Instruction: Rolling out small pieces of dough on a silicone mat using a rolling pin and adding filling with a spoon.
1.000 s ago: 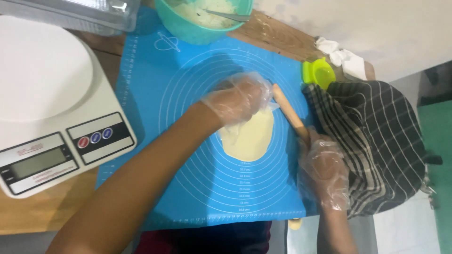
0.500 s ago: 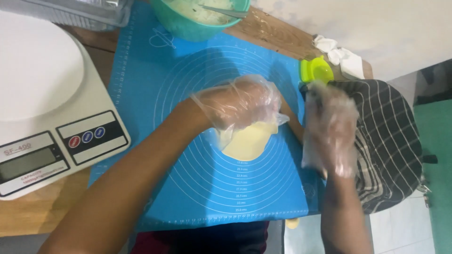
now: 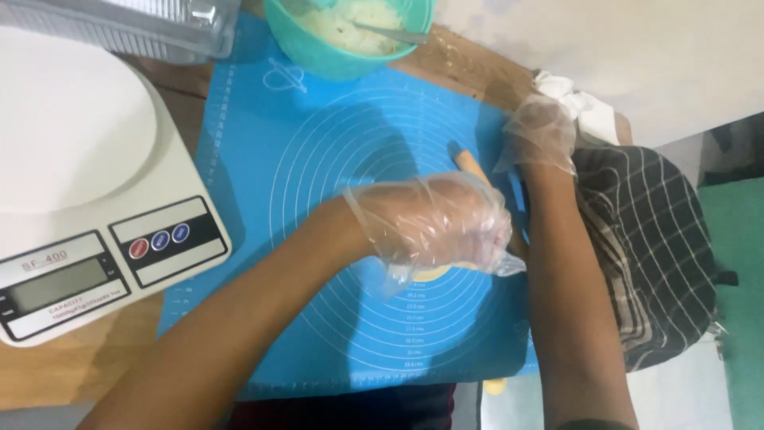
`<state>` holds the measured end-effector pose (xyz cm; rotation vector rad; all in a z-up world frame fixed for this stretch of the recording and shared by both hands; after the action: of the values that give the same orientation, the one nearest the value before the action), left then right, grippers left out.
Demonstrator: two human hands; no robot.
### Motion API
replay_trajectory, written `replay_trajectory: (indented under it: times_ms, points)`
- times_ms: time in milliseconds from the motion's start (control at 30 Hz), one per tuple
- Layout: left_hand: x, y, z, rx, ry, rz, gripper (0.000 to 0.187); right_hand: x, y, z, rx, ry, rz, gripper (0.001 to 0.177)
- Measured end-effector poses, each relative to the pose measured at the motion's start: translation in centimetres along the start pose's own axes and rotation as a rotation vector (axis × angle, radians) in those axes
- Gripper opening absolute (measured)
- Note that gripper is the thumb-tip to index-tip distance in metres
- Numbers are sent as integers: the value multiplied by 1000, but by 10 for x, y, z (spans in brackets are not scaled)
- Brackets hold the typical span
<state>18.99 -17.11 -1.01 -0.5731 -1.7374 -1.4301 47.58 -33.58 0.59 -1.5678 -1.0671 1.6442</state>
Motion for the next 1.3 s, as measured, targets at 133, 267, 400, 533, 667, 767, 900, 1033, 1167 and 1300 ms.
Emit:
replay_trajectory:
  times_ms: [133,267,400,533,667,767,900,1033,1167,1300]
  points:
    - [15,11,19,-95,120,-292,38,9,19,-10,-238,-205,566,30]
    - [25,42,55,-175,536,-1442,50,46,-102,76,-329,-232,360,12]
    - [49,64,74,-263,657,-1812,44,66,-146,123,-264,-307,420,22]
    - [77,87,97,-418,854,-2355,35,80,-181,162,-41,-264,-185,29]
    - [117,108,111,-362,954,-2607,38,72,-194,174,-79,-312,-292,25]
    - [111,96,111,-429,913,-2642,37,76,-179,165,-97,-446,-279,25]
    - [118,98,102,-421,863,-2685,39,89,-169,169,-178,-554,165,30]
    - [121,100,103,-353,895,-2689,39,71,-125,160,19,-313,11,35]
    - [117,100,105,-391,928,-2660,34,53,-161,178,-294,-510,-367,35]
    - [124,107,108,-336,904,-2642,32,32,-141,133,-81,-75,-304,37]
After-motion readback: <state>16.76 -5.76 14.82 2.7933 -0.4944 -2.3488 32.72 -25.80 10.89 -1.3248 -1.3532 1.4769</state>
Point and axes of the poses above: each hand's wrist, its own z-axis away from the middle knuckle, its own y-axis out of the palm, x = y × z, the point moved 7 cm from there along -z, towards the middle knuckle, and after that the axes turned 11 degrees about z, right-handed, at the moved point
